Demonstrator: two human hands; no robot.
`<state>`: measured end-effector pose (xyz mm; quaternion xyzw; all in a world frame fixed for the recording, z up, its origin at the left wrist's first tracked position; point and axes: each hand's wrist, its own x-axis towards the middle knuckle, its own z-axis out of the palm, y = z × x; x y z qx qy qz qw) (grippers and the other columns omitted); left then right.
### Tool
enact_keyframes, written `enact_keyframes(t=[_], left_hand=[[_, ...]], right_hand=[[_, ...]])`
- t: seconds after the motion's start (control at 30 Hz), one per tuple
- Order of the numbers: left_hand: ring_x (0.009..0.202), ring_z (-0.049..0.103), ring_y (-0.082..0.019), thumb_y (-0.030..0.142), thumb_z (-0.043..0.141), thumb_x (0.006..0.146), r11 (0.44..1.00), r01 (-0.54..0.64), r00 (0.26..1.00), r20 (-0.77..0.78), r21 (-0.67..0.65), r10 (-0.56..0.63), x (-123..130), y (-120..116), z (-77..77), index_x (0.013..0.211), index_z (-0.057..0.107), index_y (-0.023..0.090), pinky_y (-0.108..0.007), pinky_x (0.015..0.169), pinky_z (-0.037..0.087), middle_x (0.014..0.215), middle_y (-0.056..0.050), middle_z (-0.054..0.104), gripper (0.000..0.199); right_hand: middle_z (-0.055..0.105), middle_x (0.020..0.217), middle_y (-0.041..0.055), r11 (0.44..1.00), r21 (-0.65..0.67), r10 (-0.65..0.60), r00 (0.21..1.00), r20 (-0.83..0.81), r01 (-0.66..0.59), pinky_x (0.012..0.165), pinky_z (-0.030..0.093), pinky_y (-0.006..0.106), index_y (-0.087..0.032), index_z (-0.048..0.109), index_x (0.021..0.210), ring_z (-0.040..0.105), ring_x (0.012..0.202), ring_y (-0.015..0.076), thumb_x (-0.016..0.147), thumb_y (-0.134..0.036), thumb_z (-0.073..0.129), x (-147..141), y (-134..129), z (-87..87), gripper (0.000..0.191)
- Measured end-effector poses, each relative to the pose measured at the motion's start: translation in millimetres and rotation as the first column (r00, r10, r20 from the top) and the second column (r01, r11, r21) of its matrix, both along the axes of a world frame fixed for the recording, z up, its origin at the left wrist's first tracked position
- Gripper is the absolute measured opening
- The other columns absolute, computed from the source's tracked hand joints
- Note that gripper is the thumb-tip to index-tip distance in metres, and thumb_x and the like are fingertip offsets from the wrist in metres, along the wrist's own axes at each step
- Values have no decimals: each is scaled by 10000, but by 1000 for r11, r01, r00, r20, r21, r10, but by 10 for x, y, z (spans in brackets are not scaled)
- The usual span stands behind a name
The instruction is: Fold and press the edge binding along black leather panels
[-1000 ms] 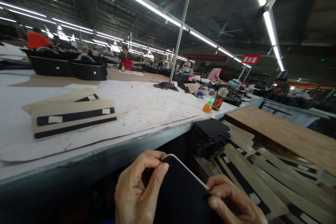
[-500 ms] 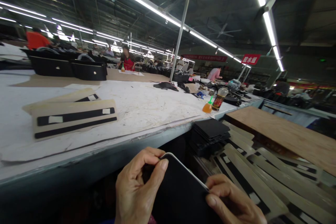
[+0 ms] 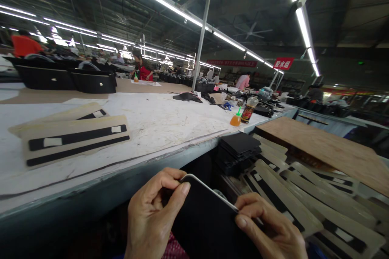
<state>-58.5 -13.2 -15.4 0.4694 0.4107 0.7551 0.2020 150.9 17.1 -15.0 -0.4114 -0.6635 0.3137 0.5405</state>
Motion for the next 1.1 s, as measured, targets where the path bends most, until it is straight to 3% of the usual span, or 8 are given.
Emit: enact_keyframes(t=[0.33, 0.47, 0.6, 0.77, 0.87, 0.97, 1.03, 1.1], left_hand=[[734, 707, -59, 212, 801, 843, 984, 161, 973, 177, -71, -147, -83, 25, -72, 704, 685, 226, -89, 693, 555, 869, 69, 765, 181], [709, 726, -60, 232, 856, 798, 978, 170, 968, 207, -124, -142, -141, 41, -61, 852, 743, 286, -82, 700, 562, 844, 72, 786, 136], [741, 729, -66, 283, 829, 833, 961, 166, 986, 43, -221, -161, -226, 28, 7, 1108, 793, 373, -72, 708, 548, 849, 52, 781, 292], [725, 683, -94, 289, 779, 857, 974, 62, 955, -272, -219, -122, -274, 24, 82, 949, 834, 294, -107, 642, 520, 853, 15, 754, 108], [696, 677, -101, 280, 772, 848, 979, 42, 952, -289, -200, -99, -275, 32, 58, 833, 802, 263, -120, 648, 521, 789, 23, 725, 38], [686, 687, -123, 324, 751, 862, 968, 52, 967, -231, -244, -110, -282, 55, -1, 801, 761, 234, -142, 638, 530, 754, 15, 707, 110], [744, 701, -141, 357, 723, 891, 965, -3, 955, -288, -264, -76, -284, 74, -28, 852, 747, 241, -162, 690, 536, 800, 10, 729, 125], [843, 699, -140, 343, 681, 931, 975, -88, 901, -433, -202, -8, -276, 89, -31, 913, 718, 269, -166, 782, 521, 876, 22, 740, 84]], right_hand=[[723, 728, 3, 998, 49, 34, 998, 55, -36, 660, 543, 243, -234, 706, 606, 648, 628, 159, 794, -259, 806, -22, 5, 127, 214], [735, 757, 8, 994, 91, 47, 992, 115, -58, 660, 547, 242, -224, 703, 629, 680, 651, 161, 819, -259, 796, 18, 59, 137, 214], [739, 770, 7, 981, 164, 78, 983, 167, -106, 641, 548, 222, -224, 709, 655, 694, 645, 150, 848, -250, 787, 90, 129, 149, 209], [736, 776, 17, 980, 150, 96, 971, 217, -130, 641, 561, 227, -222, 711, 652, 697, 648, 156, 860, -275, 784, 145, 181, 209, 226], [736, 780, 19, 971, 175, 119, 964, 237, -163, 648, 566, 225, -218, 711, 666, 697, 655, 152, 862, -241, 781, 149, 203, 260, 209], [739, 779, 21, 960, 190, 150, 950, 272, -206, 664, 581, 239, -214, 713, 679, 699, 651, 154, 859, -204, 776, 146, 216, 327, 191], [741, 784, 18, 953, 204, 157, 940, 301, -225, 668, 583, 236, -211, 713, 685, 704, 654, 151, 856, -182, 777, 138, 220, 373, 184], [744, 796, 15, 946, 220, 158, 931, 329, -239, 675, 578, 226, -208, 715, 696, 708, 671, 145, 857, -166, 776, 122, 224, 408, 177]])
